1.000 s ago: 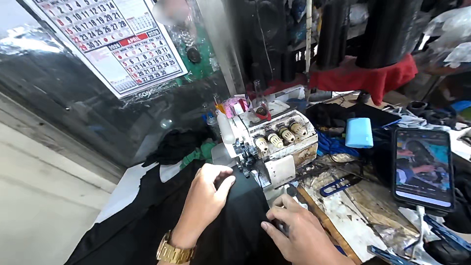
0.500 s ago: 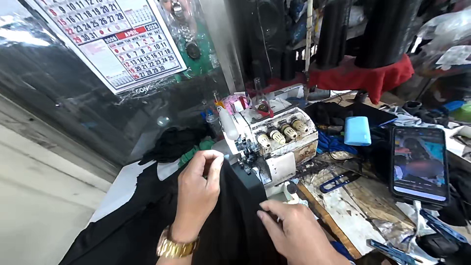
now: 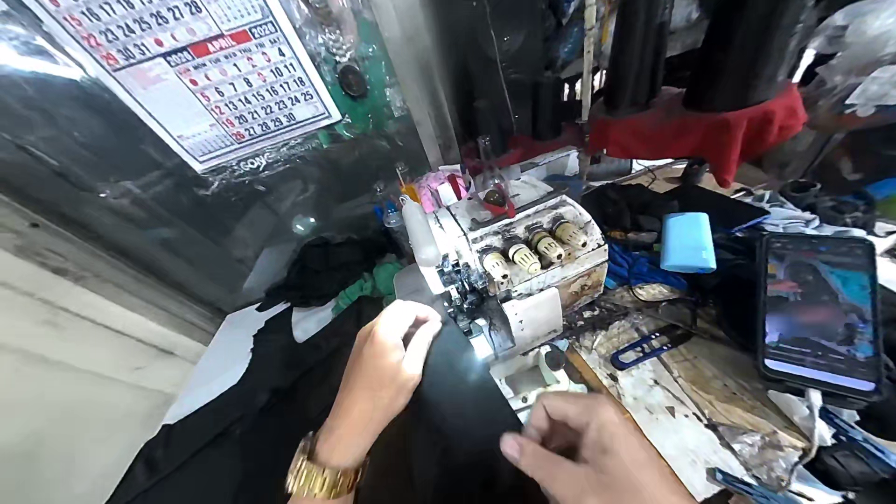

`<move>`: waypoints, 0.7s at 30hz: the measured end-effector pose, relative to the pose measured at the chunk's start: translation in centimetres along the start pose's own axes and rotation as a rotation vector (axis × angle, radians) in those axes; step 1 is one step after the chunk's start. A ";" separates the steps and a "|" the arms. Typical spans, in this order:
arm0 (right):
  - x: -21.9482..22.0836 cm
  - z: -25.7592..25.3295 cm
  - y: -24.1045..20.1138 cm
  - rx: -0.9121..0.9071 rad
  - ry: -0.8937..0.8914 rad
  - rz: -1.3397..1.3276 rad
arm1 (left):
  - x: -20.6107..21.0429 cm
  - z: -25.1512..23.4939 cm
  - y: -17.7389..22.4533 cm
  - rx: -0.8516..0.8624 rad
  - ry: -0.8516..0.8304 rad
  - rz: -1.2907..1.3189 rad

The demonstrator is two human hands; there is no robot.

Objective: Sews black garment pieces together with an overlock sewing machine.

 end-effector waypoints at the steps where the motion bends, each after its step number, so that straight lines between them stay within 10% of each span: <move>1: 0.0 1.0 -0.2 0.041 -0.036 -0.087 | -0.2 0.5 0.3 0.014 -0.019 0.006; 21: 1.6 2.8 3.0 0.151 -0.112 -0.157 | -0.1 0.9 2.4 0.011 -0.109 -0.138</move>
Point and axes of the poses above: each hand's wrist, its own z-axis away from the middle knuckle, its own x-axis out of the palm, y = z × x, the point moved 6 cm from there along -z, towards the middle knuckle, and after that the axes turned 3 degrees about -z, right-handed, at the moved point
